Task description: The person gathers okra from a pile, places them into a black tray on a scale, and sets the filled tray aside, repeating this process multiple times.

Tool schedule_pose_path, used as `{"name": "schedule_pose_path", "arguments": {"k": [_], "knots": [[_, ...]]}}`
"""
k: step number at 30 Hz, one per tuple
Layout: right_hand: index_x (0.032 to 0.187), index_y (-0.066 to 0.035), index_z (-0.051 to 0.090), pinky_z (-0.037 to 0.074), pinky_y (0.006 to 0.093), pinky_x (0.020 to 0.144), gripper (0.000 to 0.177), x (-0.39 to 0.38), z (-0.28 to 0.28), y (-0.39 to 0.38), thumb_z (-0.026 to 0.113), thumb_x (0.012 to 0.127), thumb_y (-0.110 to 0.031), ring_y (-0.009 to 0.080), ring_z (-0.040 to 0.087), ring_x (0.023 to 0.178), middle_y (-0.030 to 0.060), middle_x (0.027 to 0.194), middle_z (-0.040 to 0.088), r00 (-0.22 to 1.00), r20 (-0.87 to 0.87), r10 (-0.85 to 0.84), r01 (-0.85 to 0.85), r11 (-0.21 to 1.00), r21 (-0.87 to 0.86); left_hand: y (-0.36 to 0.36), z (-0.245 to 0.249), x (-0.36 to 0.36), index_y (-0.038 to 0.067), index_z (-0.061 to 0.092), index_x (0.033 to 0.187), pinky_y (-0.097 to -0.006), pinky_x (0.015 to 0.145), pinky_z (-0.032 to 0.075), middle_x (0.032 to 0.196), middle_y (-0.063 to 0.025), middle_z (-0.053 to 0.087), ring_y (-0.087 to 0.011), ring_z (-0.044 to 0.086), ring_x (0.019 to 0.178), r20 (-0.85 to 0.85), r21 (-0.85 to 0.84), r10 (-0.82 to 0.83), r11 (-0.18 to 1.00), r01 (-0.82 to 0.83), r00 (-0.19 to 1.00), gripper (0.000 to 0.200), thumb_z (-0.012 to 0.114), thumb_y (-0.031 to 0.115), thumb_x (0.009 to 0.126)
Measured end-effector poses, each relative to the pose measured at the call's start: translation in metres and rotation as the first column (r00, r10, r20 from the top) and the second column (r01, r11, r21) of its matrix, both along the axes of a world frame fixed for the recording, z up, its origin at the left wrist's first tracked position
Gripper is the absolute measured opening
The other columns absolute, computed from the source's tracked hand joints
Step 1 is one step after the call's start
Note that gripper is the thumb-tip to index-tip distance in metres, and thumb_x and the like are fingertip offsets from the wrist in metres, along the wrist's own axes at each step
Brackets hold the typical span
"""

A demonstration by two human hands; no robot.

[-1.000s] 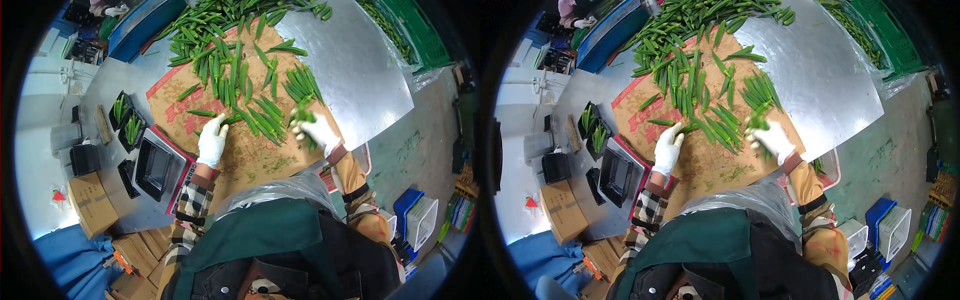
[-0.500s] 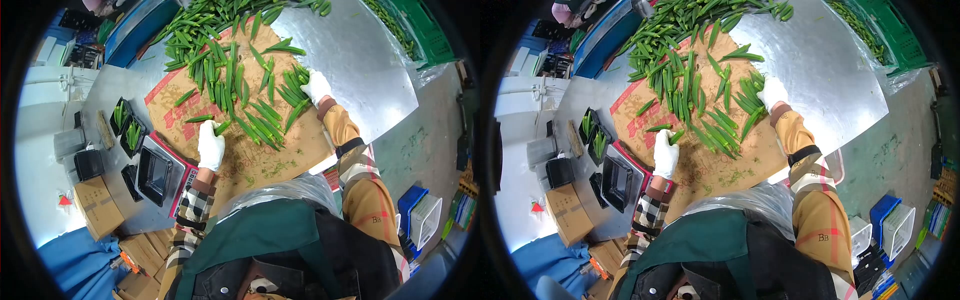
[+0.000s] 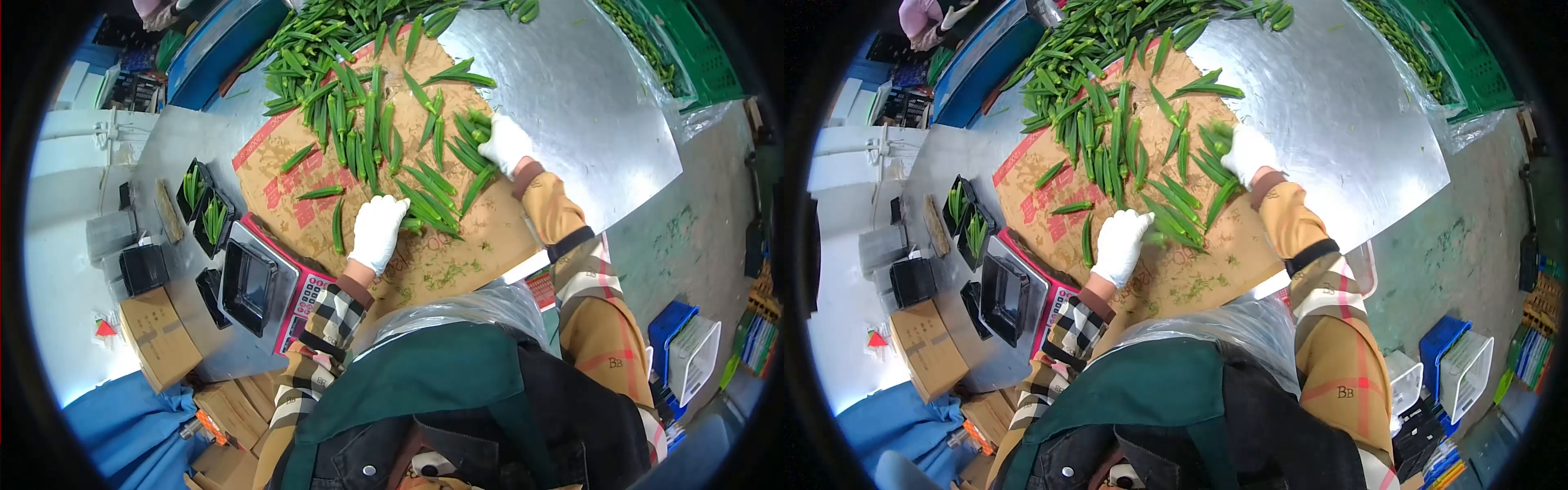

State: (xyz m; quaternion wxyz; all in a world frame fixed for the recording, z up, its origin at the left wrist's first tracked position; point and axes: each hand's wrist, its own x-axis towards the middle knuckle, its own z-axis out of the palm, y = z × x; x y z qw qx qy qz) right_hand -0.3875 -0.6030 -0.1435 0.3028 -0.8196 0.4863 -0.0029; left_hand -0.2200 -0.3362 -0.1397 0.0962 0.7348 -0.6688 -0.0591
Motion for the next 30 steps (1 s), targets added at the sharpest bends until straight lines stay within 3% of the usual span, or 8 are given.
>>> {"name": "schedule_pose_path", "arguments": {"k": [2, 8, 12, 18, 22, 25, 28, 30], "knots": [[0.114, 0.001, 0.061, 0.053, 0.0427, 0.089, 0.049, 0.009, -0.014, 0.010, 0.076, 0.074, -0.022, 0.0358, 0.068, 0.103, 0.0237, 0.108, 0.070, 0.986, -0.169, 0.010, -0.044, 0.979, -0.198, -0.001, 0.010, 0.001, 0.013, 0.068, 0.109, -0.0428, 0.071, 0.046, 0.082, -0.0078, 0.056, -0.0294, 0.057, 0.083, 0.007, 0.017, -0.009, 1.000, 0.009, 1.000, 0.030, 0.061, 0.008, 0.080], [0.118, -0.001, 0.059, 0.053, 0.0449, 0.089, 0.055, 0.003, -0.016, -0.014, 0.077, 0.071, -0.023, 0.0393, 0.067, 0.102, 0.0244, 0.104, 0.070, 0.988, -0.152, 0.035, -0.027, 0.998, 0.059, -0.016, 0.026, -0.010, 0.010, 0.065, 0.108, -0.0423, 0.088, 0.048, 0.105, -0.0117, 0.062, -0.0308, 0.060, 0.103, -0.081, -0.013, -0.238, 0.971, 0.238, 0.968, 0.024, 0.058, 0.011, 0.085], [0.117, 0.001, 0.057, 0.053, 0.0437, 0.088, 0.054, -0.002, -0.014, -0.007, 0.077, 0.074, -0.024, 0.0376, 0.068, 0.102, 0.0225, 0.105, 0.070, 0.977, -0.205, 0.057, -0.055, 0.998, 0.016, -0.024, 0.003, -0.021, 0.008, 0.062, 0.110, -0.0413, 0.103, 0.044, 0.123, -0.0145, 0.061, -0.0309, 0.057, 0.118, -0.008, -0.028, -0.300, 0.954, 0.300, 0.954, 0.023, 0.054, 0.011, 0.088], [0.119, -0.005, 0.058, 0.053, 0.0434, 0.086, 0.055, -0.020, 0.016, -0.002, 0.078, 0.070, -0.023, 0.0370, 0.068, 0.100, 0.0202, 0.105, 0.070, 1.000, -0.004, 0.012, -0.012, 1.000, 0.010, -0.035, 0.006, -0.028, 0.009, 0.062, 0.105, -0.0387, 0.081, 0.044, 0.096, -0.0076, 0.059, -0.0262, 0.058, 0.095, 0.036, 0.142, -0.374, 0.920, 0.365, 0.927, 0.019, 0.055, 0.012, 0.087], [0.113, -0.009, 0.061, 0.053, 0.0447, 0.080, 0.039, -0.032, 0.050, 0.038, 0.072, 0.075, -0.012, 0.0363, 0.068, 0.092, 0.0164, 0.095, 0.070, 0.926, 0.093, 0.365, -0.342, 0.918, -0.200, -0.036, 0.001, -0.029, 0.010, 0.062, 0.099, -0.0395, 0.073, 0.044, 0.090, -0.0075, 0.058, -0.0267, 0.059, 0.090, 0.043, 0.152, -0.393, 0.911, 0.383, 0.919, 0.014, 0.056, 0.013, 0.087], [0.107, -0.009, 0.062, 0.051, 0.0458, 0.077, 0.031, -0.044, 0.021, 0.053, 0.068, 0.077, -0.009, 0.0358, 0.067, 0.088, 0.0145, 0.091, 0.069, 0.838, 0.037, 0.545, -0.475, 0.761, -0.442, -0.034, 0.003, -0.026, 0.010, 0.062, 0.108, -0.0401, 0.074, 0.045, 0.095, -0.0088, 0.059, -0.0277, 0.059, 0.090, 0.034, 0.193, -0.375, 0.912, 0.362, 0.926, 0.024, 0.059, 0.015, 0.085], [0.104, -0.008, 0.061, 0.049, 0.0455, 0.076, 0.026, -0.062, -0.003, 0.060, 0.064, 0.078, -0.007, 0.0339, 0.065, 0.088, 0.0136, 0.089, 0.067, 0.812, -0.237, 0.534, -0.581, 0.778, -0.239, -0.021, 0.018, -0.016, 0.008, 0.062, 0.110, -0.0439, 0.073, 0.047, 0.099, -0.0121, 0.062, -0.0321, 0.061, 0.089, -0.048, 0.086, -0.155, 0.984, 0.159, 0.987, 0.031, 0.065, 0.012, 0.079], [0.105, -0.008, 0.060, 0.047, 0.0447, 0.077, 0.029, -0.074, 0.011, 0.070, 0.068, 0.077, -0.011, 0.0320, 0.063, 0.090, 0.0130, 0.093, 0.065, 0.834, -0.311, 0.456, -0.517, 0.842, -0.152, -0.007, 0.028, -0.009, 0.004, 0.058, 0.121, -0.0408, 0.080, 0.051, 0.103, -0.0109, 0.066, -0.0284, 0.065, 0.094, -0.411, 0.121, 0.111, 0.990, -0.066, 0.905, 0.043, 0.070, 0.009, 0.080]]}}
